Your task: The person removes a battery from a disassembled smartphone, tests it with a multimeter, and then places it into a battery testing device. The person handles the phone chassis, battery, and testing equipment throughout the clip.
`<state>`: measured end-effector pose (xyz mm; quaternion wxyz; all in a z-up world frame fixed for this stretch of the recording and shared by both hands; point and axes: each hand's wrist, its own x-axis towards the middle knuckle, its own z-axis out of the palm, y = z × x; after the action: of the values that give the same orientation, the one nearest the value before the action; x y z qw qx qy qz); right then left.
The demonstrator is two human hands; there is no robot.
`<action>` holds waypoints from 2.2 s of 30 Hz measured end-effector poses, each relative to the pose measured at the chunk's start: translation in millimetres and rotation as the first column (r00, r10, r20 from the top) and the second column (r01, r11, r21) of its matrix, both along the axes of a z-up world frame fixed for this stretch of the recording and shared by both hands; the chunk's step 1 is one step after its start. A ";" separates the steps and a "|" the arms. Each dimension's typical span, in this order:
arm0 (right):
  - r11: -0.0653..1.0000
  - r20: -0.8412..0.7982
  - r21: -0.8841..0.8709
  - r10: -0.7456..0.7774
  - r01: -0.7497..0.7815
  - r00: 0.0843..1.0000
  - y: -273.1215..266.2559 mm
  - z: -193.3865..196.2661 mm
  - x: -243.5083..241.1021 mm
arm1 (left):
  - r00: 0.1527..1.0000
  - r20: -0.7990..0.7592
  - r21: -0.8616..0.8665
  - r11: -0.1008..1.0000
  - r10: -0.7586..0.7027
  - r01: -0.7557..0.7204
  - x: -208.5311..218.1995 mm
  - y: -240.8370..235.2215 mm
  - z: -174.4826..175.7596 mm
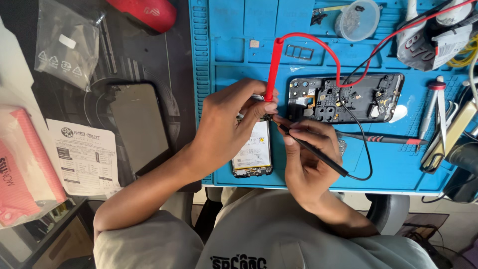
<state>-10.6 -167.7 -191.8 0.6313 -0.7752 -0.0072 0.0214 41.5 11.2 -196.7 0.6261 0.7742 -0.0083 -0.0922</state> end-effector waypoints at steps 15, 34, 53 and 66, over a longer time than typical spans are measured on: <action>0.989 0.058 -0.147 0.014 -0.005 0.998 1.4 1.3 -0.8 | 0.999 -0.005 0.010 0.999 0.036 -0.036 -3.0 -2.5 2.1; 0.996 0.031 -0.094 0.011 -0.008 0.999 1.7 0.4 -2.2 | 0.993 -0.099 -0.047 0.997 0.061 -0.066 -4.4 -3.9 0.6; 0.998 0.025 -0.060 0.017 -0.015 1.000 3.8 0.7 -1.9 | 0.992 -0.095 -0.036 0.996 0.081 -0.085 -5.3 -5.4 -2.0; 0.996 0.020 -0.084 0.025 -0.024 0.999 2.7 1.7 -1.9 | 0.991 -0.104 -0.019 0.996 0.087 -0.090 -4.4 -5.3 -1.3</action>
<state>-12.5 -165.0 -190.1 0.5978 -0.8011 -0.0223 0.0214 37.1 5.8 -198.0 0.6384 0.7605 0.0572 -0.1040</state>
